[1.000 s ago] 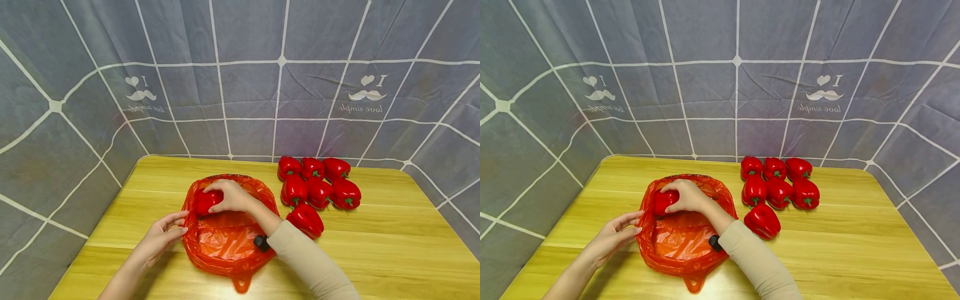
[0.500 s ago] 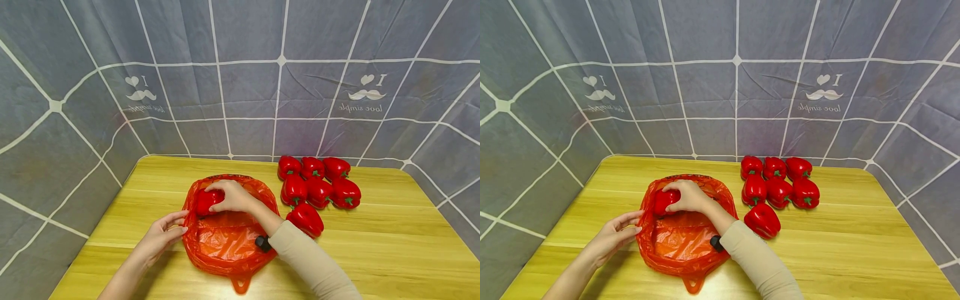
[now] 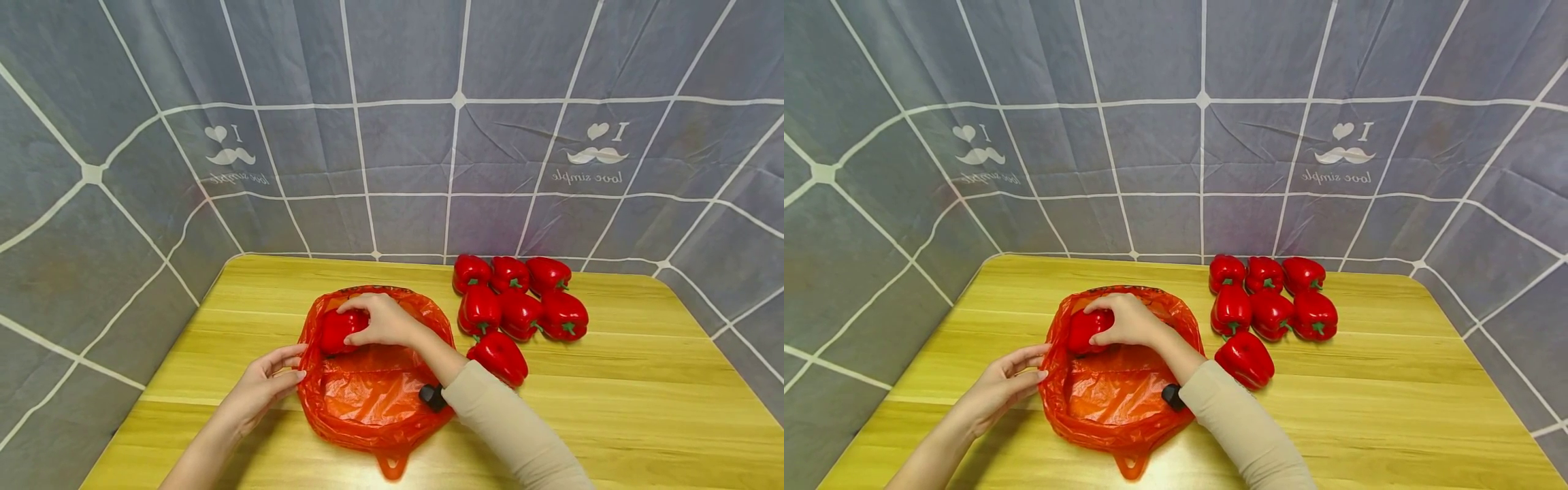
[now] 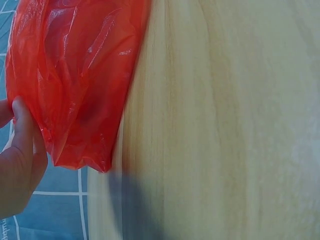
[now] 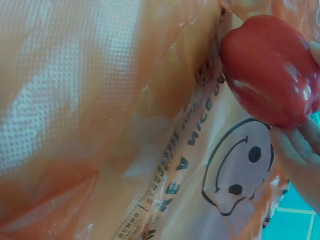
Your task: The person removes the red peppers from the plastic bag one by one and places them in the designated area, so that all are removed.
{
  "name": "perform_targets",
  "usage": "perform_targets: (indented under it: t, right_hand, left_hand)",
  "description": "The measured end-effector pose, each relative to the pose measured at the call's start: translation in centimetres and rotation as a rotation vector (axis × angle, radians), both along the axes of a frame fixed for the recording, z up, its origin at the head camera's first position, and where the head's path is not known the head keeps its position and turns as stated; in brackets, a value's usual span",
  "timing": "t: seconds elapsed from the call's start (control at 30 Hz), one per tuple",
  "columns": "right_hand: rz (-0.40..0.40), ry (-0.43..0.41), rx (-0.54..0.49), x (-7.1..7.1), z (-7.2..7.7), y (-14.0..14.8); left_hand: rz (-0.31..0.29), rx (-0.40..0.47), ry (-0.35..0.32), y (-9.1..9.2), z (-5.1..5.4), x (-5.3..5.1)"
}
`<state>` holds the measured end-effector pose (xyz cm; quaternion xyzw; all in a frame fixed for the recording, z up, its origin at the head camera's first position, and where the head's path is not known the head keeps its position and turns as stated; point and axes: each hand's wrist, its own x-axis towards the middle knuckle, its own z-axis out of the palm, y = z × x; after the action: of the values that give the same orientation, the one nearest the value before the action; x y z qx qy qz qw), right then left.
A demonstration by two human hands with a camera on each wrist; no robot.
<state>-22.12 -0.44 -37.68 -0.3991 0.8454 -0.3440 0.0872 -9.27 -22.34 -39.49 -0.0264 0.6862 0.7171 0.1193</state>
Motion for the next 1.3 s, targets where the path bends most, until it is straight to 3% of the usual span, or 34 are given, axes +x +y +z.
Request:
perform_targets:
  t: [0.57,0.9,1.3]
  right_hand:
    - [-0.01,-0.02,-0.029,-0.1,1.3,1.7]
    - [-0.032,-0.059,-0.115,-0.1,2.2,3.1]
    - [-0.022,-0.181,-0.237,-0.1,3.0,5.5]
  left_hand:
    - [0.015,-0.011,-0.02,0.0,0.1,0.1]
    - [0.024,-0.013,-0.016,0.0,0.1,0.1]
    - [0.021,-0.022,0.003,-0.3,0.2,-0.2]
